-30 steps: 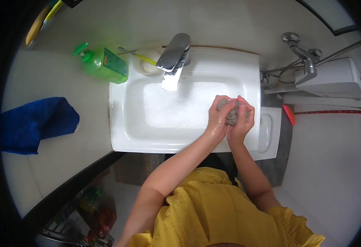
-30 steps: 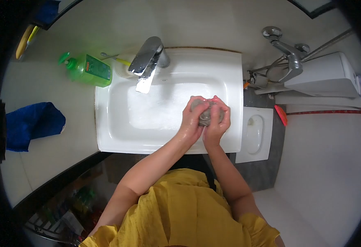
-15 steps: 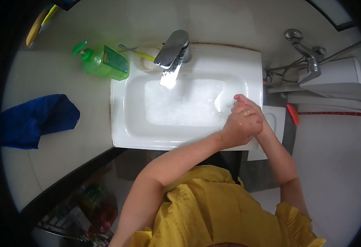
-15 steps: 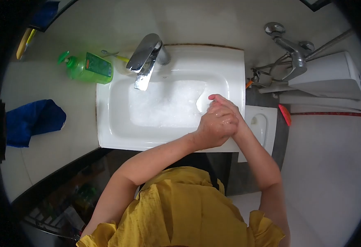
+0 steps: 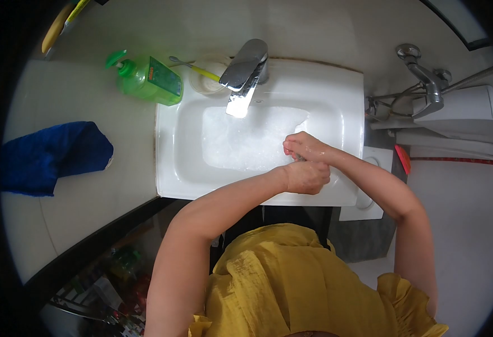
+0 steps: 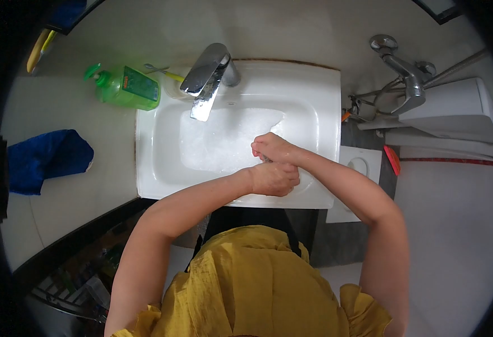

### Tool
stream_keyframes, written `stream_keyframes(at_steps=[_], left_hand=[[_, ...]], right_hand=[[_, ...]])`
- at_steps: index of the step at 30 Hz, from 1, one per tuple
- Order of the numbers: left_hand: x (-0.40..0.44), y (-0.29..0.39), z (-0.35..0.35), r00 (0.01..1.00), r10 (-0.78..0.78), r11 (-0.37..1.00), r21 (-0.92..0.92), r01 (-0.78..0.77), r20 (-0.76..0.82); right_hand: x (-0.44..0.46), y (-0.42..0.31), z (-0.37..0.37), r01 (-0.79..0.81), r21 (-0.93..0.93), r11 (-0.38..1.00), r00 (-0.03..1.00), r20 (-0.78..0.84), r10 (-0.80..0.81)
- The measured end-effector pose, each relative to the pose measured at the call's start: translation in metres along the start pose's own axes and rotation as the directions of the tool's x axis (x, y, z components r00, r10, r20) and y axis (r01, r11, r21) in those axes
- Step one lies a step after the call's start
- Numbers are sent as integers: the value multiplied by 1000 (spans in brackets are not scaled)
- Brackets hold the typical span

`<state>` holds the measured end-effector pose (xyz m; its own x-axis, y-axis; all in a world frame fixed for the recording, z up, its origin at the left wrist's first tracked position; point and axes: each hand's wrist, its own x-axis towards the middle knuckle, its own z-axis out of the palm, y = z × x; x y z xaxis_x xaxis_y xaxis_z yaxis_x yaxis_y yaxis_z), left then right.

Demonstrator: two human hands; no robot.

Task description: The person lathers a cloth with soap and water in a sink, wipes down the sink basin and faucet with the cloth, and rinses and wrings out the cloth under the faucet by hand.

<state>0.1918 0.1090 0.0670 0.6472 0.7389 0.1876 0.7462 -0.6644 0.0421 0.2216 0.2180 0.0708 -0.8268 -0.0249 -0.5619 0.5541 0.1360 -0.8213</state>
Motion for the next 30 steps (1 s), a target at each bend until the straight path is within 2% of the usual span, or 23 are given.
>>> stream_keyframes(at_steps=[1, 4, 5, 8, 10, 11, 13, 14, 15, 16, 17, 18, 19, 20, 22, 23, 25, 26, 27, 29, 30], left_hand=[[-1, 0, 2, 996, 56, 994, 93, -62, 69], [2, 0, 6, 973, 78, 954, 267, -136, 218], [4, -2, 11, 960, 92, 945, 281, -168, 266], [11, -2, 24, 921, 109, 923, 306, -233, 373], [12, 0, 21, 911, 83, 922, 317, -224, 404], [11, -2, 21, 927, 116, 936, 273, -222, 355], [4, -8, 18, 952, 178, 957, 181, -226, 249], [0, -10, 16, 982, 140, 974, 161, -160, 130], [-4, -15, 0, 995, 97, 986, 134, -97, 10], [-7, -19, -11, 993, 47, 994, 101, -37, -105], [-11, -21, -14, 979, -126, 992, -26, 124, -159], [-14, -23, -16, 935, -301, 949, -159, 274, -189], [-16, -24, -20, 861, -470, 865, -292, 407, -194], [-17, -27, -23, 746, -606, 778, -398, 486, -275], [-14, -26, -34, 622, -758, 596, -594, 541, -195], [-14, -25, -37, 554, -821, 485, -678, 552, -137], [-11, -30, -39, 436, -898, 167, -876, 452, 54], [-10, -34, -39, 390, -906, -5, -926, 377, 163], [-12, -41, -40, 324, -901, -210, -943, 258, 289], [-24, -54, -43, 245, -802, -567, -823, -30, 544], [-34, -56, -41, 176, -795, -602, -792, -105, 580]], right_hand=[[2, -2, 2, -12, -48, 999, 1000, -29, 11], [10, -3, 9, -93, -141, 986, 992, -102, 79], [14, 0, 9, -128, -163, 978, 986, -127, 107], [28, 23, 13, -24, -336, 942, 976, -212, -50], [20, 19, 11, -57, -273, 960, 964, -265, -18], [17, 17, 10, -70, -240, 968, 957, -289, -2], [9, 29, 1, 4, -95, 995, 940, -338, -37], [3, 36, -6, 44, -24, 999, 929, -367, -49], [-4, 41, -15, 45, 140, 989, 916, -400, 15], [-11, 45, -25, 55, 299, 953, 903, -421, 80], [-18, 48, -33, 72, 449, 891, 891, -429, 145], [-32, 46, -43, 68, 344, 936, 880, -463, 106], [-47, 39, -50, 62, 234, 970, 868, -492, 63], [-55, 35, -51, 50, 238, 970, 851, -519, 83], [-68, 25, -51, 27, 245, 969, 812, -571, 122], [-74, 14, -54, -28, 130, 991, 779, -619, 103], [-85, -12, -56, -155, -90, 984, 711, -701, 48], [-78, 8, -64, -164, -346, 924, 617, -767, -178], [-79, 5, -70, -76, -251, 965, 528, -831, -175], [-84, -3, -82, 133, -79, 988, 343, -932, -121], [-90, 0, -100, 323, 76, 943, 361, -931, -49]])
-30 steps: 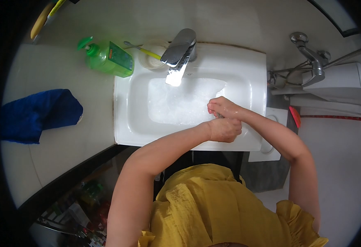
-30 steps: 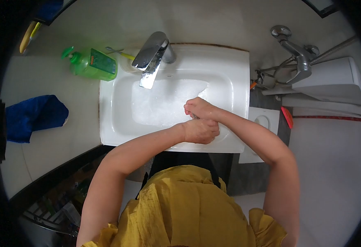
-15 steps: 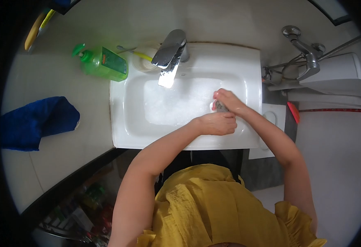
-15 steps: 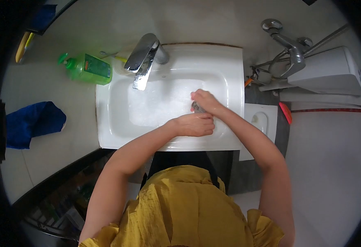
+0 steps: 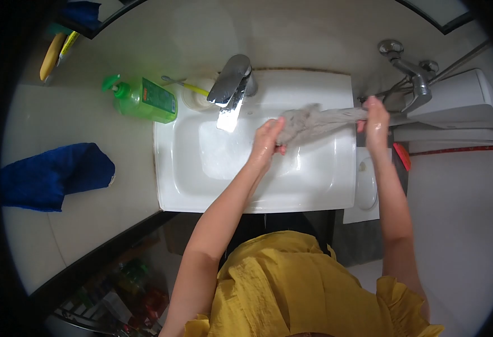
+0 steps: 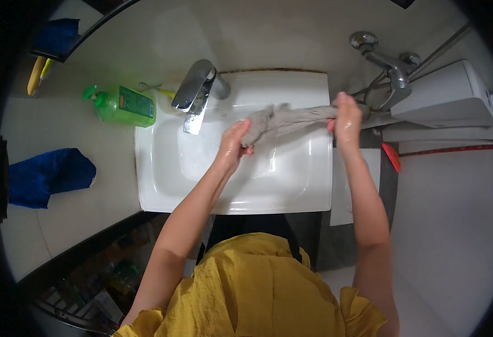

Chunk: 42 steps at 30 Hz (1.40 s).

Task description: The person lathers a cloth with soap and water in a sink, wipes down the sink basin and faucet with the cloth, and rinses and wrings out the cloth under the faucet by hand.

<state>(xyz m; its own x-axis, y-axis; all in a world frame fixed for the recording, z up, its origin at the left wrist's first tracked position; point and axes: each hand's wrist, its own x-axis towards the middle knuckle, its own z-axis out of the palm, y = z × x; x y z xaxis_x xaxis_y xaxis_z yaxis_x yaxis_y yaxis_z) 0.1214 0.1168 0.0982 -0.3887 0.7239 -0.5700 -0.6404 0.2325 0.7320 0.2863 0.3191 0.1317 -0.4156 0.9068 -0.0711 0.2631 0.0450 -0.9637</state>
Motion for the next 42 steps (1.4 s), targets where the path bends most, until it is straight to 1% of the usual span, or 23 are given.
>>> stream_keyframes(at_steps=[1, 2, 3, 4, 6, 7, 9, 10, 11, 12, 13, 14, 15, 17, 20, 23, 26, 29, 30, 34, 37, 40, 42], left_hand=[[2, -4, -5, 999, 45, 998, -49, -46, -18], [4, -9, -9, 995, 91, 991, -95, -94, -36], [4, -8, -11, 989, 136, 980, -140, -143, -57], [5, -5, -16, 993, 116, 982, -150, -114, 8], [9, -5, -15, 988, 157, 982, -104, -156, 3], [11, -5, -13, 985, 175, 981, -82, -175, 0], [19, 3, -5, 955, 282, 919, -261, -297, -95], [20, 7, -2, 933, 326, 868, -343, -358, -150], [22, 5, -4, 923, 295, 864, -344, -368, -247], [25, 0, -7, 903, 262, 859, -345, -379, -341], [27, -1, -9, 874, 228, 853, -344, -392, -429], [19, -3, -9, 871, 222, 872, -310, -378, -438], [14, -7, -13, 874, 213, 921, -210, -329, -436], [5, -22, -24, 881, 180, 980, -1, -201, -438], [-11, -32, -29, 914, 155, 985, -12, -172, -375], [-16, -36, -30, 931, 147, 989, 31, -145, -336], [-19, -39, -32, 945, 153, 988, 60, -141, -290], [-24, -33, -41, 942, 178, 982, 118, -150, -284], [-28, -31, -44, 937, 193, 978, 133, -160, -292], [-40, -36, -59, 933, 165, 982, 138, -127, -318], [-52, -43, -62, 932, 114, 991, 112, -80, -344], [-63, -49, -63, 938, 77, 993, 107, -43, -338], [-70, -54, -63, 942, 52, 995, 96, -21, -330]], right_hand=[[11, -4, -10, -75, 235, 969, 997, 9, 75], [16, -5, -12, -59, 440, 896, 998, 23, 54], [21, -9, -12, -34, 499, 866, 999, 18, 29], [26, -14, -11, -14, 557, 830, 1000, 16, 7], [33, -26, -6, 22, 660, 750, 998, 34, -60], [36, -31, -1, 55, 663, 747, 996, 22, -92], [42, -39, 12, 120, 665, 737, 987, -3, -158], [45, -41, 19, 121, 617, 778, 985, 23, -172], [54, -32, 28, 203, 291, 935, 974, 38, -223], [59, -16, 38, 481, -159, 862, 877, 100, -470], [62, 3, 50, 654, -540, 529, 729, 265, -631], [60, 25, 69, 641, -558, 527, 749, 305, -588], [55, 38, 91, 627, -575, 525, 768, 345, -540], [39, 37, 127, 758, -527, 384, 652, 604, -458], [25, 47, 177, 826, -514, 232, 562, 718, -410], [37, 47, 177, 837, -503, 214, 547, 777, -312], [52, 33, 151, 887, -420, 195, 457, 858, -234], [58, 40, 114, 836, -543, 84, 549, 826, -124], [62, 48, 98, 813, -581, -24, 575, 810, -118], [51, 65, 42, 742, -665, 85, 666, 717, -206], [23, 72, 25, 664, -741, 103, 746, 646, -165], [-12, 91, 0, 636, -731, 249, 771, 589, -241], [-44, 95, -10, 617, -728, 299, 787, 569, -238]])
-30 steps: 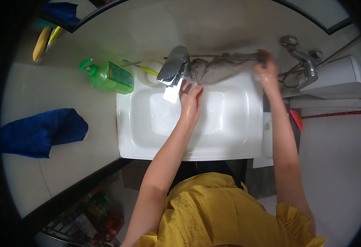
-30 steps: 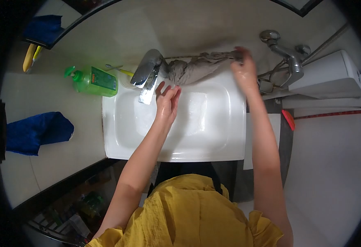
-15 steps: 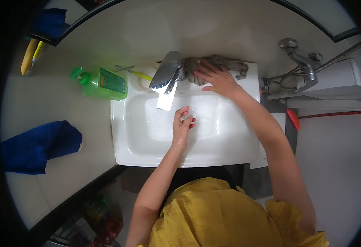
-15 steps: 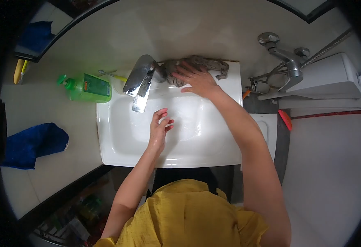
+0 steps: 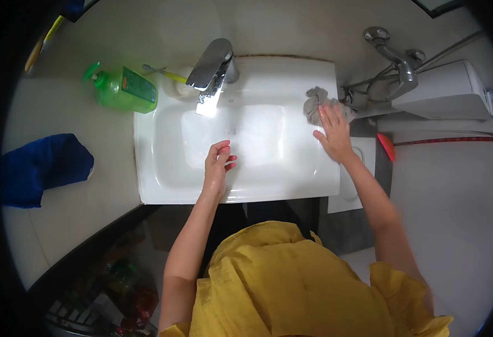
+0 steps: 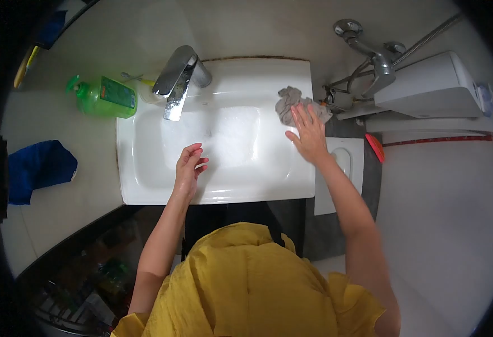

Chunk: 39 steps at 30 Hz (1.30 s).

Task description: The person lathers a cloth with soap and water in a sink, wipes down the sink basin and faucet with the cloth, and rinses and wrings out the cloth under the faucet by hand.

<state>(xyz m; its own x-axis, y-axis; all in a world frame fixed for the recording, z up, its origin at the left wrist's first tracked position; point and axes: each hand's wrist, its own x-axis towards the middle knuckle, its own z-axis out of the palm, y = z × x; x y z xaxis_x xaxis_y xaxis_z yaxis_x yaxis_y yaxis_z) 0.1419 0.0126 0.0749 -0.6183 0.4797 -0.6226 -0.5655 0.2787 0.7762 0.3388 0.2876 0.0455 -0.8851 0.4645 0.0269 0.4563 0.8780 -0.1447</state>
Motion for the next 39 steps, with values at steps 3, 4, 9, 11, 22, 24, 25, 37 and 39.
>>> stream_keyframes(at_steps=[3, 4, 9, 11, 22, 24, 25, 37, 39], left_hand=[[-8, -2, -4, 999, -20, 1000, -8, 21, 46], [-12, 0, -7, 997, -21, 1000, -4, 21, 73], [-21, -5, -43, 986, -9, 1000, 6, 8, 167], [-26, -8, -59, 986, -17, 1000, 13, 15, 167], [-45, -38, -132, 920, 201, 954, 145, -261, 336], [-56, -35, -140, 869, 326, 851, 285, -441, 371], [-62, -30, -146, 857, 335, 815, 335, -472, 392], [-87, -21, -223, 795, 607, 557, 707, -435, 11], [-79, -21, -219, 778, 629, 593, 646, -480, 1]], right_hand=[[-48, -24, -2, -52, 66, 996, 999, -4, 53], [-65, -32, -3, -67, 83, 994, 998, 3, 67], [-145, -80, -3, -156, 44, 987, 986, 67, 152], [-164, -99, -4, -178, 58, 982, 981, 91, 173], [-132, -234, -1, 113, 208, 972, 947, 274, -169], [-113, -266, 0, 173, 260, 950, 930, 275, -244], [-104, -285, 4, 204, 292, 934, 926, 252, -281], [17, -437, 63, 438, 416, 797, 860, 64, -505], [36, -443, 68, 412, 447, 794, 871, 64, -488]])
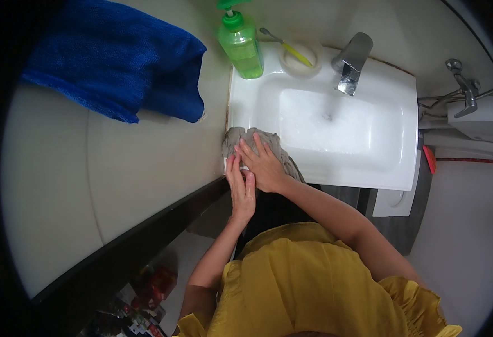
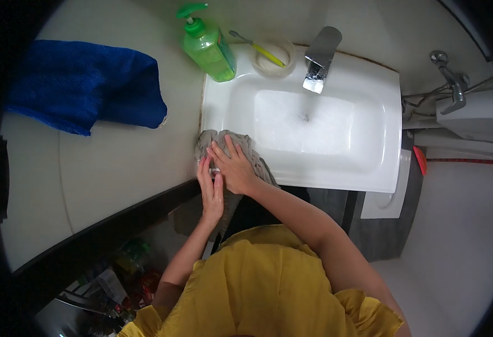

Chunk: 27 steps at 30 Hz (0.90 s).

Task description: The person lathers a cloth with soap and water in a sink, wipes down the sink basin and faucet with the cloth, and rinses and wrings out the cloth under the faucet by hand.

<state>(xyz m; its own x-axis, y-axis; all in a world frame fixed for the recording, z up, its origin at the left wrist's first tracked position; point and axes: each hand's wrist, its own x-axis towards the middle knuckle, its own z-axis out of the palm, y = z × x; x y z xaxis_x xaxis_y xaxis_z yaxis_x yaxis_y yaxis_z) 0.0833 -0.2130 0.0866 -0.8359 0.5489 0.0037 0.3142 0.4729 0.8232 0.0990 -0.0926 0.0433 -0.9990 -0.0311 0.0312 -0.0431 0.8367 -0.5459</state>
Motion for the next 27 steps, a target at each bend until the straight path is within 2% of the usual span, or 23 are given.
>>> stream_keyframes(at_steps=[2, 3, 6, 9, 10, 11, 12, 13, 16, 19, 20, 21, 22, 23, 25, 26, 27], left_hand=[[12, -6, 8, 1000, 9, 999, -51, -9, -1], [21, -8, 11, 999, 39, 999, -13, -39, -20], [40, -7, 20, 999, -40, 996, 75, 42, -28], [43, -10, 17, 973, -229, 973, 4, 229, 16], [42, -8, 14, 972, -232, 970, 78, 229, 23], [40, -5, 12, 972, -234, 962, 149, 228, 26], [38, -3, 11, 971, -237, 949, 219, 226, 25], [34, -1, 13, 982, -185, 931, 326, 163, 38], [25, 6, 21, 985, -146, 853, 515, 79, 91], [28, 3, 27, 972, -204, 913, 381, 147, 113], [32, -2, 30, 968, -222, 923, 344, 171, 115], [37, -11, 32, 964, -234, 937, 293, 190, 123], [45, -12, 30, 960, -240, 923, 339, 181, 142], [54, -14, 27, 956, -247, 907, 386, 170, 159], [69, -18, 30, 965, -221, 853, 508, 122, 140], [76, -20, 34, 979, -178, 833, 546, 93, 104], [89, -18, 37, 989, -132, 811, 581, 68, 70]], right_hand=[[12, 3, 3, -37, 37, 999, 999, -14, 38], [16, -1, 0, -93, 78, 993, 993, 78, 87], [16, -2, 11, -122, 235, 964, 989, -49, 138], [20, 7, 20, 43, 182, 982, 999, 5, -44], [8, 6, 11, -48, 508, 860, 998, -17, 66], [-12, 5, -2, -109, 772, 626, 985, 0, 171], [-28, 4, -23, -98, 563, 820, 978, -99, 185], [-45, 3, -38, -105, 311, 945, 965, -196, 172], [-79, 13, -36, -272, 46, 961, 950, -142, 276], [-62, 15, -19, -35, 289, 957, 972, -211, 100], [-48, 7, -14, 33, 550, 835, 982, -175, 77], [-41, -8, -15, 2, 711, 703, 974, -161, 159], [-38, -20, -17, -20, 843, 537, 963, -127, 236], [-32, -11, -20, -130, 779, 613, 980, 9, 197], [-17, 16, -34, -300, 581, 756, 946, 283, 158], [-14, 21, -45, -231, 434, 871, 973, 98, 209], [0, 27, -59, -305, 301, 904, 950, 32, 310]])
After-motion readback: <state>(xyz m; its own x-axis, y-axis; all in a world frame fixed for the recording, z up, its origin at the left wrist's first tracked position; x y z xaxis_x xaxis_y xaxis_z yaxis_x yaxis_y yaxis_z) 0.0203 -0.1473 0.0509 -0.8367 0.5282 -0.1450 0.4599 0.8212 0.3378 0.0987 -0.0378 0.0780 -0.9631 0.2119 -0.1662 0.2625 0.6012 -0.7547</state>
